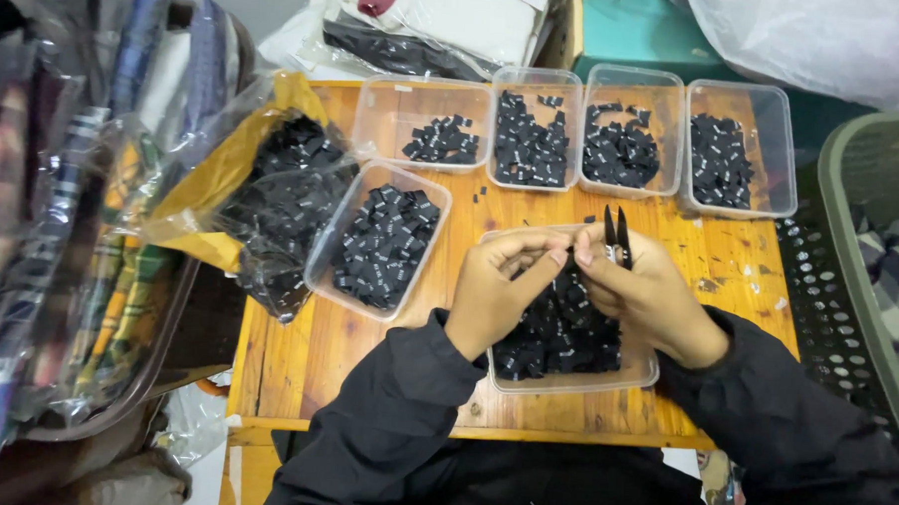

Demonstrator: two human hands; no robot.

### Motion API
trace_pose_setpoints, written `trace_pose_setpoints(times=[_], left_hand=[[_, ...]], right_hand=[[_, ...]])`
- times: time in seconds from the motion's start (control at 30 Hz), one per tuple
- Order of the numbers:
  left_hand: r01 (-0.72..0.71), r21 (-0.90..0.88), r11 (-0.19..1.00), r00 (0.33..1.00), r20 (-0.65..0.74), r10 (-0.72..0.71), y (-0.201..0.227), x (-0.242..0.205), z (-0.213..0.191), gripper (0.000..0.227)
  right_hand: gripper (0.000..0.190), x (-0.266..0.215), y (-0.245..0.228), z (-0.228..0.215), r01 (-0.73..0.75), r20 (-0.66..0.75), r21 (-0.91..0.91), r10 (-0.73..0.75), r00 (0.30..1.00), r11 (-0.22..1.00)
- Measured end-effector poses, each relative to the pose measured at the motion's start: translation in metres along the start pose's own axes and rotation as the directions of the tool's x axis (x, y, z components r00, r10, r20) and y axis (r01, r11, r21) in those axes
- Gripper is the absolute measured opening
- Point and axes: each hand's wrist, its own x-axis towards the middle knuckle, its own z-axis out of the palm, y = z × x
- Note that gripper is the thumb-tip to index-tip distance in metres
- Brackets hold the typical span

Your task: Trimming excess plastic from small black components and sorting them into plastic containers.

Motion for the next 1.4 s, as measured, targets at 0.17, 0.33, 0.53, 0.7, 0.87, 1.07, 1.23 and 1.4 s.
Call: trace_pose_setpoints(times=[0.17, 0.33, 0.53, 0.7, 0.87, 1.07, 1.23, 1.4], left_hand=[[-0.142, 0.079, 0.987, 0.989, -0.038, 0.145, 0.011, -0.012, -0.014, 0.007], [-0.229, 0.257, 0.939, 0.971, -0.008, 0.24, 0.043, -0.029, -0.042, 0.008], [-0.31, 0.48, 0.821, 0.945, 0.059, 0.322, 0.075, -0.061, -0.091, 0.008], [-0.264, 0.709, 0.654, 0.834, -0.173, 0.524, 0.077, -0.094, -0.144, 0.015], [-0.221, 0.835, 0.504, 0.519, -0.337, 0.786, 0.039, -0.12, -0.226, 0.031], [0.073, 0.955, 0.288, 0.429, -0.291, 0.855, 0.023, -0.171, -0.277, 0.04], [-0.221, 0.973, -0.065, 0.559, 0.181, 0.809, -0.005, -0.193, -0.309, 0.028], [-0.156, 0.981, 0.113, 0.799, 0.058, 0.598, -0.078, -0.24, -0.315, 0.025]], right_hand=[[0.01, 0.019, -0.033, 0.01, 0.125, 0.058, -0.465, -0.111, 0.992, 0.876], [0.007, 0.078, -0.032, 0.022, 0.299, 0.194, -0.757, -0.236, 0.952, 0.581], [0.01, 0.14, -0.017, 0.047, 0.175, 0.188, -0.942, 0.019, 0.982, 0.288], [0.036, 0.16, 0.003, 0.05, 0.269, 0.247, -0.943, -0.129, 0.96, 0.196], [0.019, 0.128, -0.006, 0.036, 0.334, 0.319, -0.929, -0.111, 0.941, 0.16], [0.015, 0.055, -0.026, 0.008, 0.387, 0.368, -0.896, -0.126, 0.921, 0.217], [0.012, 0.015, 0.01, -0.071, 0.117, 0.094, -0.925, -0.081, 0.992, 0.362], [0.03, -0.023, 0.031, -0.13, 0.186, 0.17, -0.968, -0.106, 0.98, 0.168]])
